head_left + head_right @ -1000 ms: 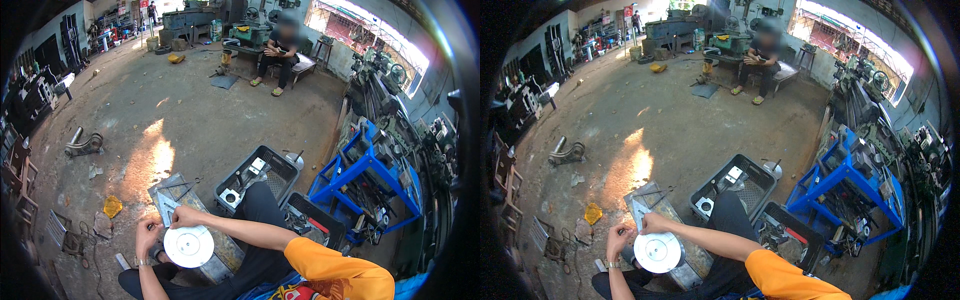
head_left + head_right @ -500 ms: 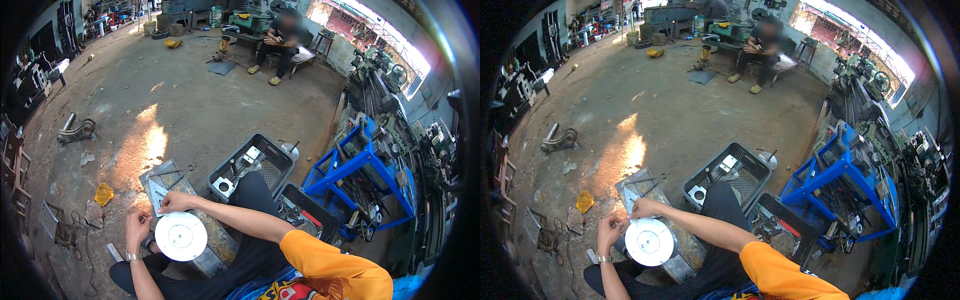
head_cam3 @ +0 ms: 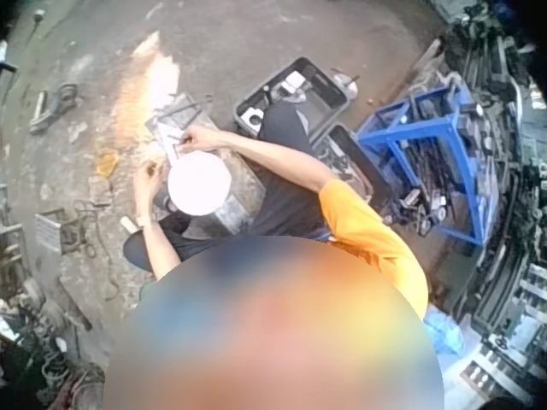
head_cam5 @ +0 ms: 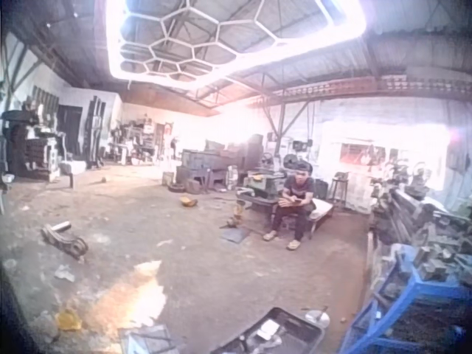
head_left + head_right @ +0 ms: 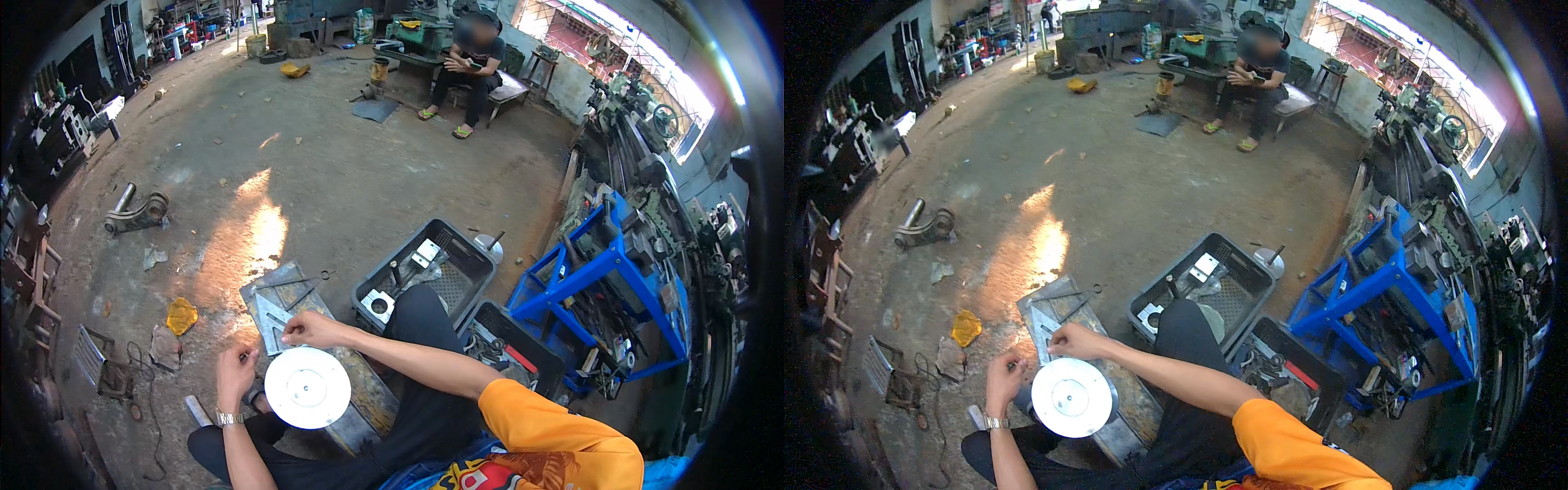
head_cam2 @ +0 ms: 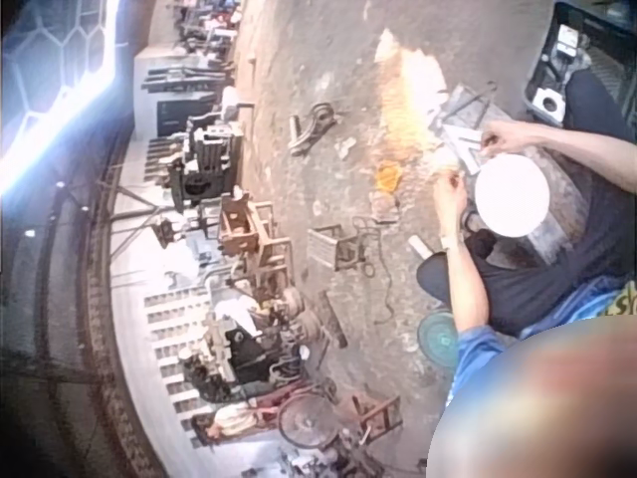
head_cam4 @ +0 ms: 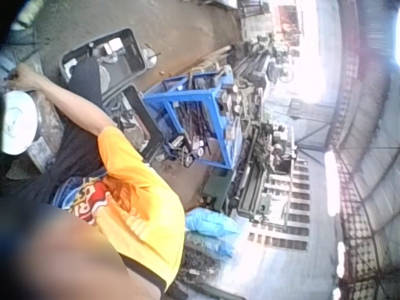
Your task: The person sits on the floor in a workshop and assembles a circular metal part. They place a small metal pin into a hole on the part, then use a hammer to tap the pin into place. The person repeats this process for another pin on the same part.
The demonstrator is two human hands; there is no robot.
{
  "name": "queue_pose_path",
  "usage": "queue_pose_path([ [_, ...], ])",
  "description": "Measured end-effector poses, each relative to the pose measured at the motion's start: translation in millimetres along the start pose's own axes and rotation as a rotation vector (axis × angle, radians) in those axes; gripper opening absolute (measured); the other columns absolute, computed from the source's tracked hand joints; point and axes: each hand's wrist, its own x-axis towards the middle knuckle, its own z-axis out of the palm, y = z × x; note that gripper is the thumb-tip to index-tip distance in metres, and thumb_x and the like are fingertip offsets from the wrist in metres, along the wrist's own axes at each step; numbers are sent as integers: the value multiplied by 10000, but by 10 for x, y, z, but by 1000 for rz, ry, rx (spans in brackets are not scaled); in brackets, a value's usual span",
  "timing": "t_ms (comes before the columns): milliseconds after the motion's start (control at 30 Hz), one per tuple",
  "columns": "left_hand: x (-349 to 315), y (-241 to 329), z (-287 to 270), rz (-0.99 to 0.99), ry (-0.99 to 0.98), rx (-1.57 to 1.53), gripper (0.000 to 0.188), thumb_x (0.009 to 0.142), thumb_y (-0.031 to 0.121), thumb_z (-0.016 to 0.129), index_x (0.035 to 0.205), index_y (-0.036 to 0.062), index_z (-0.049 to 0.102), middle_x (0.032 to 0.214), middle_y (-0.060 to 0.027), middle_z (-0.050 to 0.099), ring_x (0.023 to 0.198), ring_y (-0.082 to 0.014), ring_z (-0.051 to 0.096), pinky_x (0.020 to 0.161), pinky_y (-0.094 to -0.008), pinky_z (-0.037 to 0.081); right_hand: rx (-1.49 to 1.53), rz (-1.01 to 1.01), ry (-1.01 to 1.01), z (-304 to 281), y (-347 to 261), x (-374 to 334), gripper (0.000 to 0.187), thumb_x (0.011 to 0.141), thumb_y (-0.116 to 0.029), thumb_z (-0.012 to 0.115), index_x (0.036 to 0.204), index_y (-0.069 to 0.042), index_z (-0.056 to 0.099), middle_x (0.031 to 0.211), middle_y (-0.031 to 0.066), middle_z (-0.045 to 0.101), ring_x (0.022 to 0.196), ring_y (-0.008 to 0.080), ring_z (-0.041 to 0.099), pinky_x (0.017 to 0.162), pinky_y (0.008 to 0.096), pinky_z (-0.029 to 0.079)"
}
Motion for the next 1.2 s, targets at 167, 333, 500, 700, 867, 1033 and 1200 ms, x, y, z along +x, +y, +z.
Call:
queue_pose_path([
  [167,-34,18,-6,-81,-26,10,206,871,207,716,883,2,738,762,-187,700,711,-314,689,663,-398,507,-58,43,48,24,18,-127,368,942,-341,686,1026,16,717,812,132,709,748,188,655,680,364,505],
  [333,13,-93,0,-147,-110,73,237,890,244,697,918,15,750,809,-194,712,725,-320,690,685,-416,514,-39,-2,43,25,-28,-183,380,940,-332,677,1074,21,705,971,194,728,893,282,704,779,417,535],
  [500,-25,-199,23,-91,-39,56,382,921,352,664,884,-24,724,836,-216,708,770,-370,675,720,-471,513,-22,25,36,0,-107,-260,344,947,-278,673,1127,15,689,1044,169,725,980,231,691,868,379,535],
  [700,-131,-226,0,-123,-53,26,286,913,309,635,919,35,715,876,-202,701,851,-367,680,760,-482,517,-137,-15,93,84,-201,-254,261,877,-170,730,1077,-2,717,986,145,734,901,226,689,829,343,514],
  [867,-179,-288,22,-163,26,20,259,920,318,628,920,74,716,900,-179,704,895,-371,679,768,-515,510,-90,-55,186,151,-158,-222,123,853,-47,700,954,22,711,856,75,711,809,147,633,773,298,489],
  [1033,-247,-319,94,-134,155,-63,243,848,243,716,859,0,716,863,-200,697,843,-389,696,732,-505,548,1,-95,252,79,197,-139,116,940,-77,666,938,39,668,858,18,654,805,92,588,758,250,478],
  [1200,-207,-349,155,-163,183,-66,196,806,190,736,801,-6,714,891,-228,688,860,-398,693,724,-506,549,-48,-40,377,-64,725,-161,329,979,-160,659,710,-43,512,604,-52,404,555,41,343,505,253,266],
])
